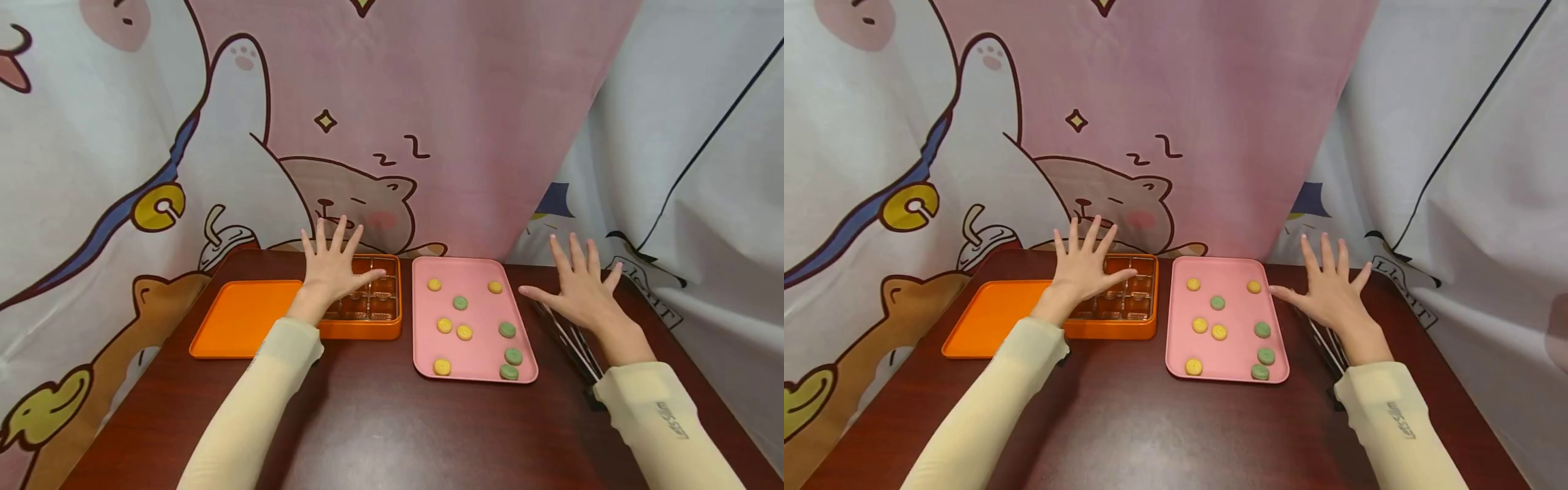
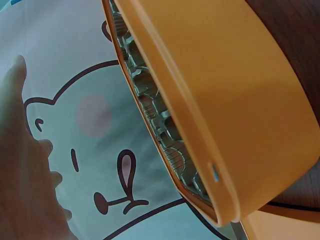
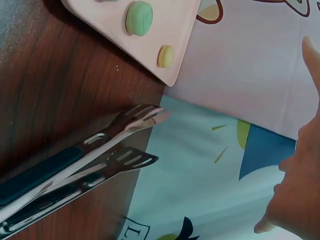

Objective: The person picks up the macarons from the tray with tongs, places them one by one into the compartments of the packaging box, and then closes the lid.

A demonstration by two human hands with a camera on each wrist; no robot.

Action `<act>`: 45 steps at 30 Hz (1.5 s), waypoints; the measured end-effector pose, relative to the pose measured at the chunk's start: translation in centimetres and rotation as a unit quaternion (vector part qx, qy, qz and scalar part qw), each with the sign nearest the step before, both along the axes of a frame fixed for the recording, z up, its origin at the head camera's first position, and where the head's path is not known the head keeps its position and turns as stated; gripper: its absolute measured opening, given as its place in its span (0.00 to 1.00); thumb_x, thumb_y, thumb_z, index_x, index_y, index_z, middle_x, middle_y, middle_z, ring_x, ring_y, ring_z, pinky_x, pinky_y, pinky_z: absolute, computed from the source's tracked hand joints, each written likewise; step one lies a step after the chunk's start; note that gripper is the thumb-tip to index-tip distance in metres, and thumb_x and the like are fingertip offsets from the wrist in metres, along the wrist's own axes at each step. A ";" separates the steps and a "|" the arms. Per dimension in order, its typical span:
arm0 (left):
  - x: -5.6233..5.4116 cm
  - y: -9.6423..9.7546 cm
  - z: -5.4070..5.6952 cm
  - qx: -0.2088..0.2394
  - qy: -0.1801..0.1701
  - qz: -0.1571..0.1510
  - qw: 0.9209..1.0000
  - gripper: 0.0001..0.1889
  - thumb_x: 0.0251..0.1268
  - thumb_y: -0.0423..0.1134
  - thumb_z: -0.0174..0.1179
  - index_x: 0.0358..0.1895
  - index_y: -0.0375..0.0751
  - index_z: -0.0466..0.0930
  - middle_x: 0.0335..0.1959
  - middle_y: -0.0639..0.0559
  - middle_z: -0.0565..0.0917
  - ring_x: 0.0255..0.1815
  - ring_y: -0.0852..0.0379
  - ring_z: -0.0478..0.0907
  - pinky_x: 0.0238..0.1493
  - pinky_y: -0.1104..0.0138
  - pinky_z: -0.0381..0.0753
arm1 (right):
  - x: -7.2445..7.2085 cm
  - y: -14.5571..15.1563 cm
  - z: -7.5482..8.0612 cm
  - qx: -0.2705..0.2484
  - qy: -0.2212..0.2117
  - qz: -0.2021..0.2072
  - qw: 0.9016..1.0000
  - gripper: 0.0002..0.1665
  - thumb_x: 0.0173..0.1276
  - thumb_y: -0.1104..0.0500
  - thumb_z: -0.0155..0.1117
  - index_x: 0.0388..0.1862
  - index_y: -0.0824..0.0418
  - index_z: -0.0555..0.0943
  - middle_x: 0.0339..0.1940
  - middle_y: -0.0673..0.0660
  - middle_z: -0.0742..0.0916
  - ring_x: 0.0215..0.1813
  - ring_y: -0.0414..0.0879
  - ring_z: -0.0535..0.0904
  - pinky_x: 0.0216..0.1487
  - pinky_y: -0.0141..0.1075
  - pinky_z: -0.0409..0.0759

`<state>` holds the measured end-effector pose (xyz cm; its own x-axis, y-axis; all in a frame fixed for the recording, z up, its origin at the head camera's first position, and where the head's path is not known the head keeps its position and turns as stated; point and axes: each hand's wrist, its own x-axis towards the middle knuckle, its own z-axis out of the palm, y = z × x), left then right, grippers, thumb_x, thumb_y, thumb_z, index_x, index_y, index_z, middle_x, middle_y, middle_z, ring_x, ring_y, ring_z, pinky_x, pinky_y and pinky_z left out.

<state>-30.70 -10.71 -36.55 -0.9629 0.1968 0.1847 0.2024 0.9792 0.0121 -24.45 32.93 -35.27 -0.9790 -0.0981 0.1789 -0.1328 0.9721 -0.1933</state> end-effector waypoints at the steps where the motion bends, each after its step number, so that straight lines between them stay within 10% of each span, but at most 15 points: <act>1: 0.0 -0.1 0.0 -0.003 -0.001 0.001 1.000 0.56 0.54 0.86 0.38 0.81 0.64 0.30 0.83 0.51 0.27 0.81 0.33 0.19 0.75 0.33 0.23 | 0.1 0.1 -0.1 -0.001 0.002 -0.002 1.000 0.68 0.62 0.23 0.56 0.82 0.47 0.28 0.82 0.67 0.35 0.80 0.71 0.24 0.61 0.83 0.25; 29: 2.4 -3.9 -1.6 0.056 -0.018 0.001 0.998 0.52 0.62 0.78 0.46 0.82 0.56 0.40 0.84 0.48 0.43 0.84 0.38 0.38 0.81 0.41 0.35 | 2.9 5.6 -3.9 -0.106 0.009 -0.067 0.992 0.69 0.66 0.34 0.63 0.81 0.64 0.29 0.76 0.84 0.50 0.72 0.84 0.50 0.63 0.77 0.55; 45: 3.3 -6.2 -2.6 0.099 -0.071 0.000 0.993 0.53 0.64 0.74 0.49 0.82 0.49 0.40 0.83 0.43 0.48 0.82 0.39 0.48 0.81 0.45 0.44 | 4.2 7.5 -6.4 -0.146 -0.038 -0.091 0.984 0.67 0.68 0.35 0.59 0.79 0.72 0.30 0.73 0.87 0.51 0.71 0.85 0.51 0.63 0.77 0.54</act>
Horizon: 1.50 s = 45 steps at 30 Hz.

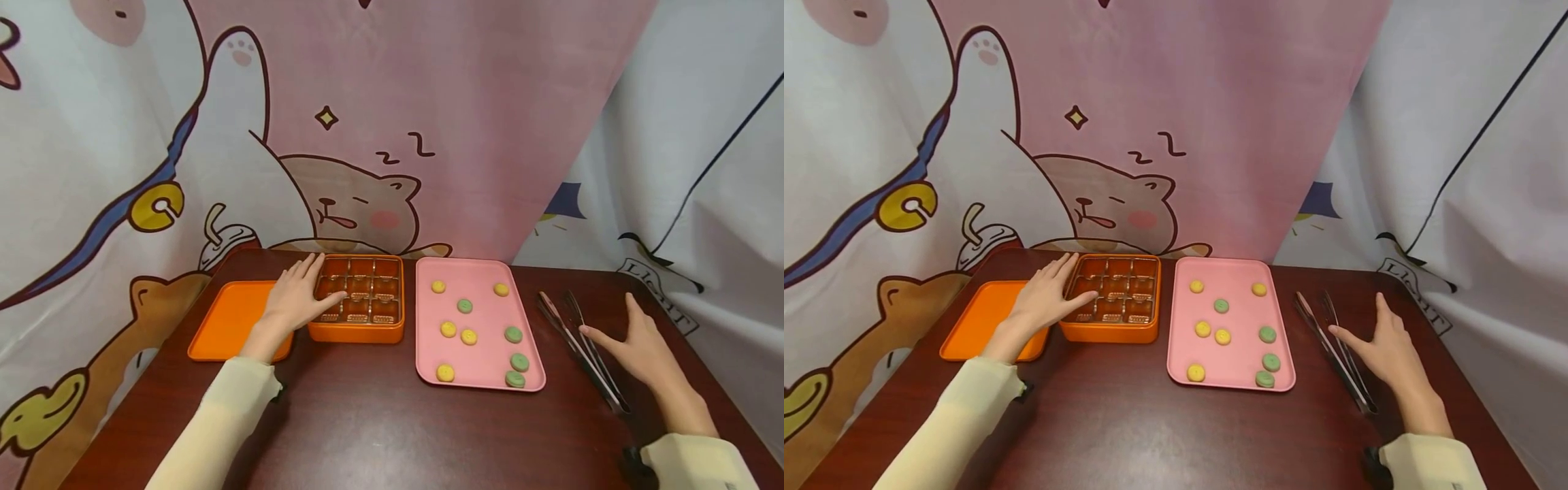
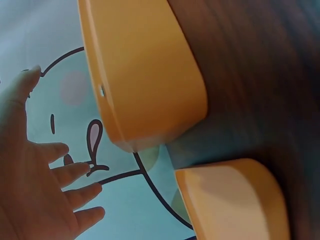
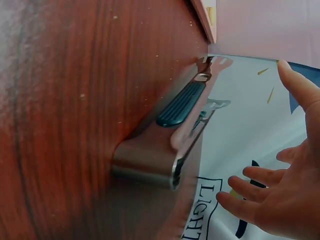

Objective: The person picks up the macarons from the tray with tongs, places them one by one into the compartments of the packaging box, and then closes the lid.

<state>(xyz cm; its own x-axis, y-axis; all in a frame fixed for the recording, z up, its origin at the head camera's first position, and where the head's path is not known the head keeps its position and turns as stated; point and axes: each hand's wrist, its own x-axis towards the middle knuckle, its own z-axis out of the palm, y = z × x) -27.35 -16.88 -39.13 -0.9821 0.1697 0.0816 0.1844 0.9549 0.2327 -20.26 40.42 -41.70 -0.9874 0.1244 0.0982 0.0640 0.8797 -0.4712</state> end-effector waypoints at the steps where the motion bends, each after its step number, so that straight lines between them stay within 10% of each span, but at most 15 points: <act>1: 0.1 -0.1 -0.1 0.003 -0.002 0.000 1.000 0.53 0.64 0.74 0.50 0.82 0.49 0.40 0.83 0.42 0.48 0.82 0.38 0.49 0.81 0.45 0.45 | 0.1 0.0 -0.1 0.000 -0.003 -0.002 1.000 0.68 0.68 0.35 0.59 0.79 0.72 0.30 0.73 0.87 0.51 0.71 0.85 0.51 0.63 0.77 0.55; 18: 1.0 -1.9 -1.3 0.050 -0.049 0.010 0.998 0.54 0.61 0.75 0.53 0.82 0.47 0.44 0.82 0.41 0.51 0.77 0.32 0.58 0.67 0.37 0.68 | 0.7 0.8 -0.5 0.008 -0.075 -0.004 0.997 0.68 0.69 0.32 0.55 0.76 0.80 0.34 0.68 0.90 0.60 0.65 0.84 0.60 0.59 0.75 0.63; 30: 1.4 -2.5 -2.4 0.128 -0.084 -0.013 0.988 0.54 0.61 0.68 0.61 0.81 0.41 0.48 0.79 0.33 0.56 0.76 0.31 0.59 0.72 0.37 0.62 | 1.0 0.9 -0.5 0.021 -0.162 0.012 0.987 0.68 0.69 0.27 0.51 0.73 0.86 0.42 0.64 0.86 0.69 0.63 0.82 0.65 0.57 0.71 0.69; 45: 2.0 -2.9 -3.5 0.173 -0.075 -0.045 0.981 0.50 0.63 0.58 0.65 0.79 0.36 0.52 0.77 0.31 0.60 0.74 0.30 0.62 0.70 0.38 0.65 | 0.9 -0.1 -1.0 0.016 -0.146 0.032 0.989 0.65 0.66 0.33 0.62 0.72 0.86 0.49 0.56 0.82 0.77 0.55 0.75 0.75 0.51 0.64 0.76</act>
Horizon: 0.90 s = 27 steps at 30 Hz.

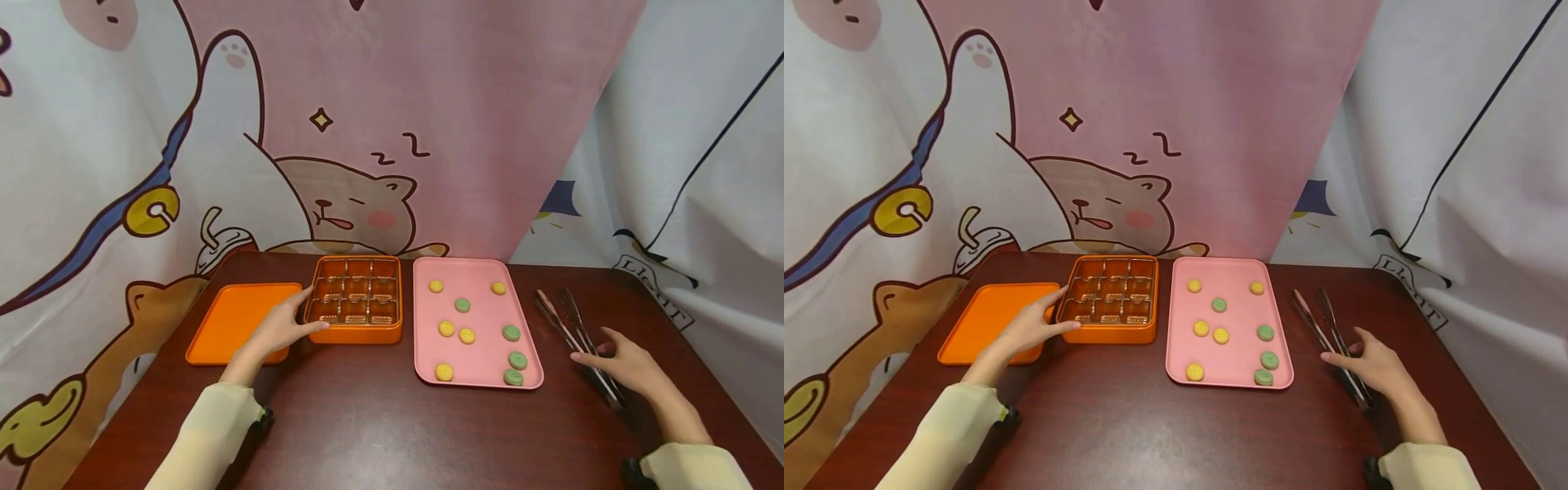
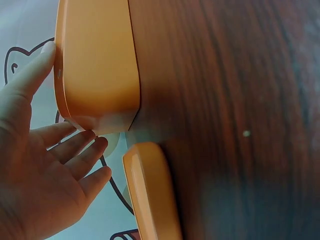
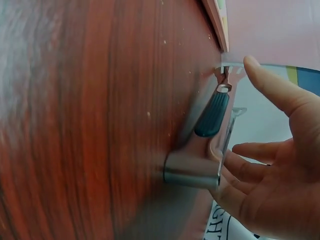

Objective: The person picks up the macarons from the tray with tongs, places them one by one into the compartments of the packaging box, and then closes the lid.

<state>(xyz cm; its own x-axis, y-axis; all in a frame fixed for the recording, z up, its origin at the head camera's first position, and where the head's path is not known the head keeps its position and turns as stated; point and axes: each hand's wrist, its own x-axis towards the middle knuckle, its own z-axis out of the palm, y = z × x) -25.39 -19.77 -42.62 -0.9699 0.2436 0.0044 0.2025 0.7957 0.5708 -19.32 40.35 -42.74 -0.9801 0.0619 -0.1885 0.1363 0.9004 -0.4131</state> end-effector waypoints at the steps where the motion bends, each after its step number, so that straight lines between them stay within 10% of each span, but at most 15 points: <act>1: 0.0 0.0 0.0 0.002 -0.002 0.002 1.000 0.50 0.63 0.58 0.66 0.80 0.37 0.52 0.77 0.31 0.60 0.75 0.31 0.62 0.70 0.38 0.65 | 0.0 0.0 -0.1 -0.002 0.003 0.000 1.000 0.65 0.66 0.34 0.63 0.72 0.86 0.50 0.56 0.82 0.77 0.55 0.74 0.76 0.51 0.63 0.76; 14: 0.0 -0.3 -0.2 0.010 -0.008 0.001 1.000 0.50 0.62 0.58 0.66 0.80 0.37 0.52 0.78 0.32 0.59 0.75 0.31 0.60 0.71 0.37 0.64 | -0.4 0.6 -1.7 -0.057 0.035 0.006 0.998 0.48 0.61 0.51 0.74 0.64 0.84 0.64 0.42 0.75 0.84 0.39 0.53 0.80 0.37 0.41 0.77; 19: 0.1 -0.2 -0.2 0.012 -0.013 0.004 1.000 0.50 0.62 0.57 0.67 0.80 0.38 0.52 0.78 0.33 0.58 0.76 0.31 0.60 0.71 0.37 0.63 | -0.1 0.9 -1.7 -0.092 0.008 -0.006 0.996 0.44 0.66 0.51 0.69 0.63 0.86 0.65 0.51 0.82 0.80 0.46 0.61 0.82 0.41 0.45 0.81; 27: -0.1 0.0 -0.1 0.015 -0.014 0.006 1.000 0.49 0.63 0.56 0.66 0.80 0.38 0.51 0.78 0.32 0.58 0.76 0.30 0.60 0.71 0.37 0.64 | 0.9 1.1 -2.0 -0.258 -0.006 -0.025 0.966 0.38 0.74 0.60 0.59 0.71 0.79 0.55 0.41 0.56 0.87 0.32 0.36 0.84 0.33 0.35 0.87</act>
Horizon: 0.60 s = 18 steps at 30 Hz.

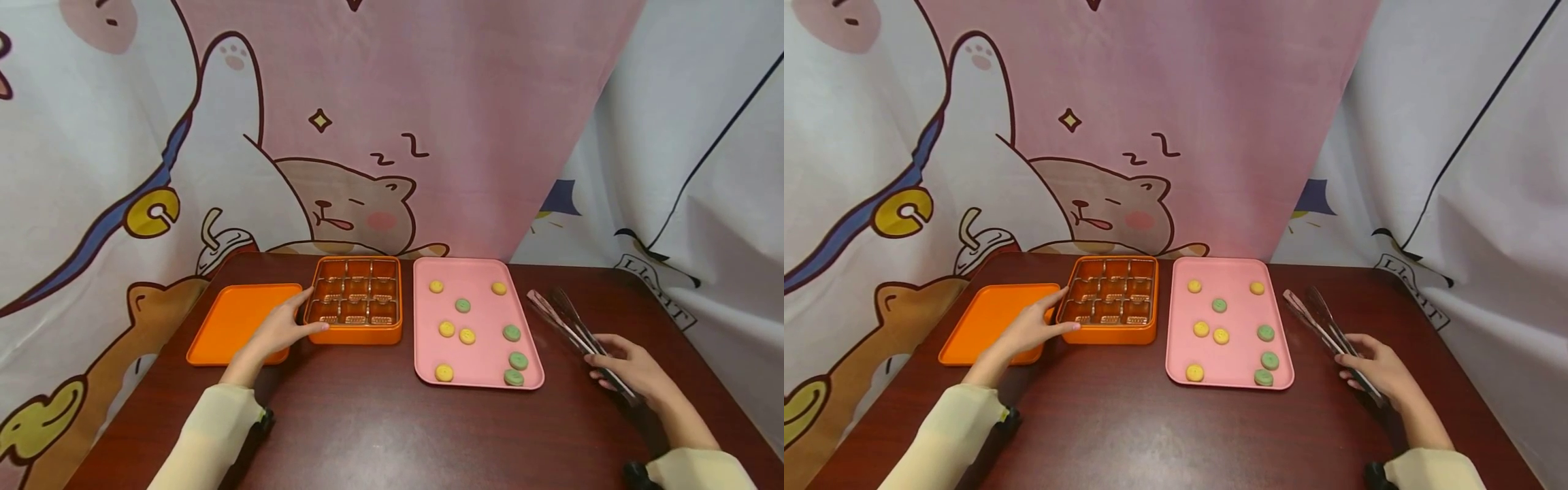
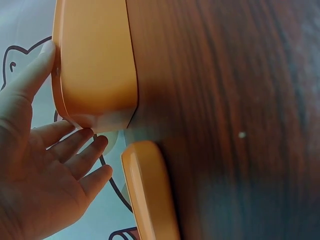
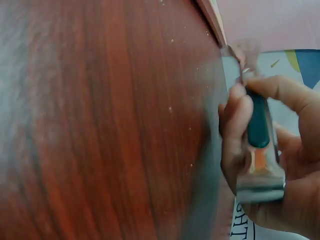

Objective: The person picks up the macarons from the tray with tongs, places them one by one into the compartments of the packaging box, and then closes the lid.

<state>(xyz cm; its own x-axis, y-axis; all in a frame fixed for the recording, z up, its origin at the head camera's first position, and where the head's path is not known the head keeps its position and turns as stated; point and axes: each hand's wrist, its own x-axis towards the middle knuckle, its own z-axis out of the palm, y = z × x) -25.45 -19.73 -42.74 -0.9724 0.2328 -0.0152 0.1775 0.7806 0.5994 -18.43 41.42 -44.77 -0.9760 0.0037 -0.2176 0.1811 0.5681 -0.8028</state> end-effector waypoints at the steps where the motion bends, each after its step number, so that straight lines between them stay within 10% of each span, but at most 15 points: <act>1: 0.0 0.0 0.0 0.002 -0.001 0.001 1.000 0.49 0.63 0.56 0.67 0.80 0.39 0.51 0.78 0.33 0.58 0.76 0.31 0.60 0.71 0.37 0.64 | 0.1 0.0 0.0 -0.004 0.006 0.000 1.000 0.36 0.75 0.59 0.58 0.71 0.77 0.56 0.38 0.53 0.87 0.30 0.36 0.84 0.31 0.35 0.86; 18: -0.2 -0.3 -0.3 0.003 -0.001 0.000 1.000 0.49 0.62 0.56 0.67 0.80 0.40 0.52 0.78 0.34 0.59 0.76 0.32 0.60 0.71 0.38 0.64 | 1.7 -1.0 2.0 -0.009 0.078 0.067 0.995 0.15 0.75 0.57 0.60 0.56 0.42 0.73 0.25 0.46 0.82 0.19 0.39 0.73 0.17 0.37 0.74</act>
<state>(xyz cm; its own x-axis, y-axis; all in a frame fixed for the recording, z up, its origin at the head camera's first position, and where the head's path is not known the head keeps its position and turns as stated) -25.64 -20.07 -43.04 -0.9725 0.2325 -0.0151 0.1763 0.7767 0.6046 -16.70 40.38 -42.73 -0.9893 -0.1316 -0.0629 -0.0226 0.5641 -0.8254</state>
